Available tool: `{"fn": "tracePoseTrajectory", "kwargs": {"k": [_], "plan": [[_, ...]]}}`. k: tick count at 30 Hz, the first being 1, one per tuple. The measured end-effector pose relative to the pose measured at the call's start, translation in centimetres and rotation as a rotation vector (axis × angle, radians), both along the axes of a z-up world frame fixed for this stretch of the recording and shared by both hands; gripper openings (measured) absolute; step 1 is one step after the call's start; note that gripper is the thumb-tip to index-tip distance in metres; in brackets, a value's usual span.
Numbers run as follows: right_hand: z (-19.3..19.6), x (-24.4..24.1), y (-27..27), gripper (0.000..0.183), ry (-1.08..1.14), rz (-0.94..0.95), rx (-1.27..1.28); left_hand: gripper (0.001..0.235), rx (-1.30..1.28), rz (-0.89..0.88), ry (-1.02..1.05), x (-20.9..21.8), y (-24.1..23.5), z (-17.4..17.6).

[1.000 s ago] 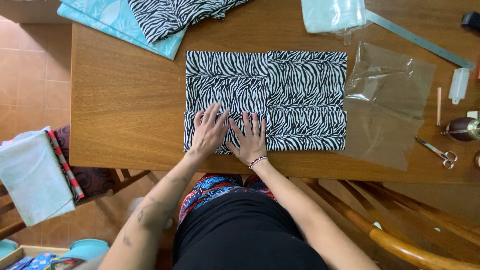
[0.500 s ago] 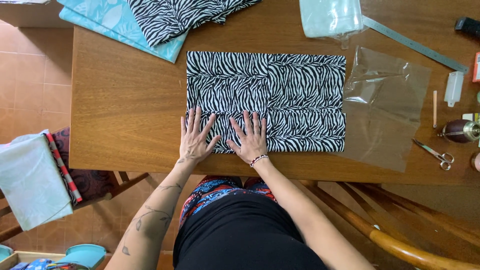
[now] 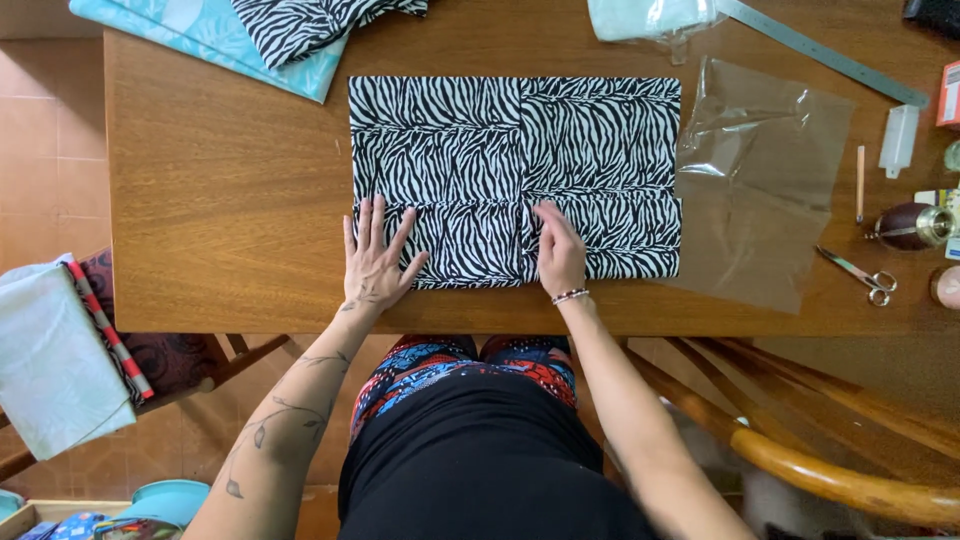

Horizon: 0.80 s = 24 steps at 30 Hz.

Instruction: The person folds a piece of zebra-print fabric on a wooden table. They smooth the fabric, fold it into smaller sections, and then unfold it to reveal a long, pleated strip.

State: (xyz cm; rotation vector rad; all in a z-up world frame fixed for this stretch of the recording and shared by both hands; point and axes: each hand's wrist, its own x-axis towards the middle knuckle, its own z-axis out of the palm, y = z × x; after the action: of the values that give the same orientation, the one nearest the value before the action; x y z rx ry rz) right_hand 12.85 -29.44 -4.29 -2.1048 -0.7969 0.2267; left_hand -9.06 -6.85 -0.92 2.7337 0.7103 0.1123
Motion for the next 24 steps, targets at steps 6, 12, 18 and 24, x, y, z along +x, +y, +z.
{"fn": "tracePoseTrajectory", "kwargs": {"k": [6, 12, 18, 24], "plan": [[-0.5, -1.4, -0.7, 0.031, -0.128, 0.116, -0.079, 0.070, 0.050, 0.001, -0.028, 0.6, 1.1, -1.0], [-1.4, -2.0, -0.2, 0.020, -0.270, 0.130, -0.092, 0.053, 0.091, 0.018, -0.095, 2.3, 4.0, -4.1], [-0.7, -3.2, 0.7, 0.015, -0.247, 0.212, -0.131, 0.024, 0.077, 0.045, -0.226, 4.5, 4.8, -4.7], [-1.8, -2.6, 1.3, 0.013, -0.202, 0.200, -0.178, 0.024, 0.110, 0.064, -0.246, 5.4, 4.9, -4.5]]}}
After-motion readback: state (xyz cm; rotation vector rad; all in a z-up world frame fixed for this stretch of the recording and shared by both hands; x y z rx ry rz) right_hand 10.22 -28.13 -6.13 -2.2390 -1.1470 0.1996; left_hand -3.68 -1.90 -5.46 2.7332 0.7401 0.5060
